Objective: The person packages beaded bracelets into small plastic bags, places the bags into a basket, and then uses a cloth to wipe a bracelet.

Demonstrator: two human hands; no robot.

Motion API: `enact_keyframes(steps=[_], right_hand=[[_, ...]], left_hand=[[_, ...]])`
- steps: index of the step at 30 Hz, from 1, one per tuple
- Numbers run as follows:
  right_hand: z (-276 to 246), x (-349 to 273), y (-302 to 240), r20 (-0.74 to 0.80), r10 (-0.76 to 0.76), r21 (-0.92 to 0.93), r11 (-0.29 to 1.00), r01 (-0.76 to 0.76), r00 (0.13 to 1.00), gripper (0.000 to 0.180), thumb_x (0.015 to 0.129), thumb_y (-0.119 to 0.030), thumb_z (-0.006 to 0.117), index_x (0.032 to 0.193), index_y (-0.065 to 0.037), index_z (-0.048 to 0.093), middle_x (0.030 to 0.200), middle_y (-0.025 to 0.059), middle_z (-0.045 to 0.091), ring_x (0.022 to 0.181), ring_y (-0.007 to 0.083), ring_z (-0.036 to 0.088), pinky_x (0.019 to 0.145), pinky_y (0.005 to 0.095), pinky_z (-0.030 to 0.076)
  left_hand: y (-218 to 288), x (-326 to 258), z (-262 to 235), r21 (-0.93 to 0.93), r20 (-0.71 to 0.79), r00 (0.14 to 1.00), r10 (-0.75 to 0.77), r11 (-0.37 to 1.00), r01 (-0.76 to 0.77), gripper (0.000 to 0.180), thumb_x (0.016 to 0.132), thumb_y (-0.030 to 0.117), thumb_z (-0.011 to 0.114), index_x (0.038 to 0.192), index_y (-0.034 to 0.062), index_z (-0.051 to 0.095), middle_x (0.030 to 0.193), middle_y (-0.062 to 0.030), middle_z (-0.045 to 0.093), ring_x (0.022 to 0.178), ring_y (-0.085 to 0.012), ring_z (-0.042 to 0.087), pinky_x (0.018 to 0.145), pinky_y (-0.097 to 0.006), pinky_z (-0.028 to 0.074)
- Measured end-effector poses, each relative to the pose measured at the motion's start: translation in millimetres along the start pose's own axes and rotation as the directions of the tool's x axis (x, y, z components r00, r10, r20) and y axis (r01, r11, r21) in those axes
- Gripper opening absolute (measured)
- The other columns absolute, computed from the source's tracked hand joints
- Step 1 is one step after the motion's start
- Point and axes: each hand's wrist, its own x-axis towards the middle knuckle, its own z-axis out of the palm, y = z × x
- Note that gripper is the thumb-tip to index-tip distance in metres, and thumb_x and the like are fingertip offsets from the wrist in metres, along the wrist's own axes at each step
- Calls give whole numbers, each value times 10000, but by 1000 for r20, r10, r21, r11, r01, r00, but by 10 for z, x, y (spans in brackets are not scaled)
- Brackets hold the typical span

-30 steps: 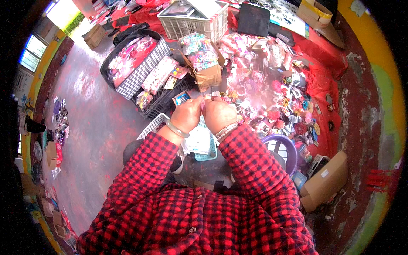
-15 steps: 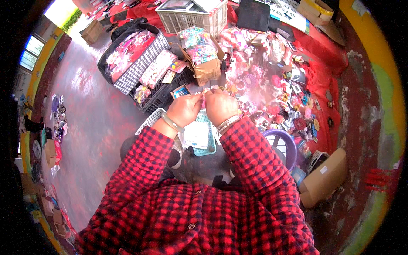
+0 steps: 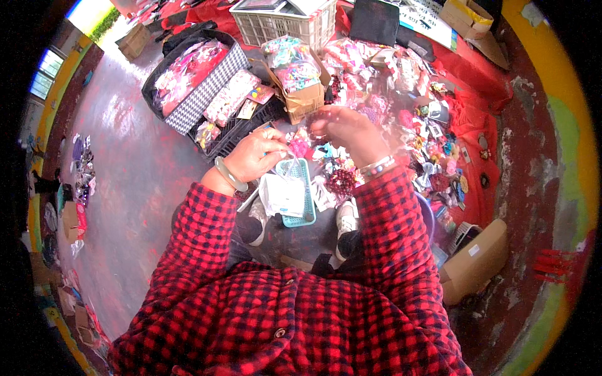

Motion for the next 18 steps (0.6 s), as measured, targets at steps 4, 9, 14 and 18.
enact_keyframes(steps=[4,9,14,18], right_hand=[[18,-40,-23,71,21,78,997,-27,997,290,879,-106,496,1151,-5,503,901,68,620,770,137,611,657,217,464],[84,-40,-31,169,72,38,996,-80,983,292,887,-138,502,1143,2,516,844,74,619,699,129,609,646,222,479],[155,3,60,222,91,182,974,-133,971,322,896,-163,502,1160,21,498,861,78,621,718,132,605,631,225,479],[123,56,141,-5,111,19,994,-111,994,323,905,-220,507,1146,-7,540,905,49,630,836,105,577,688,199,443]], left_hand=[[40,-20,-16,-251,-1,1000,-3,968,2,195,822,148,561,947,44,670,1159,-164,536,1074,-259,515,881,-341,415],[81,30,-7,-406,71,986,149,907,-108,178,841,136,573,950,19,650,1049,-133,574,983,-244,544,828,-328,431],[28,59,81,-515,138,989,61,857,19,182,852,120,554,952,-8,635,942,-86,574,876,-172,536,748,-294,428],[116,95,-11,-534,123,992,14,844,54,184,848,109,556,946,-30,627,907,-76,580,864,-147,527,731,-276,424]])
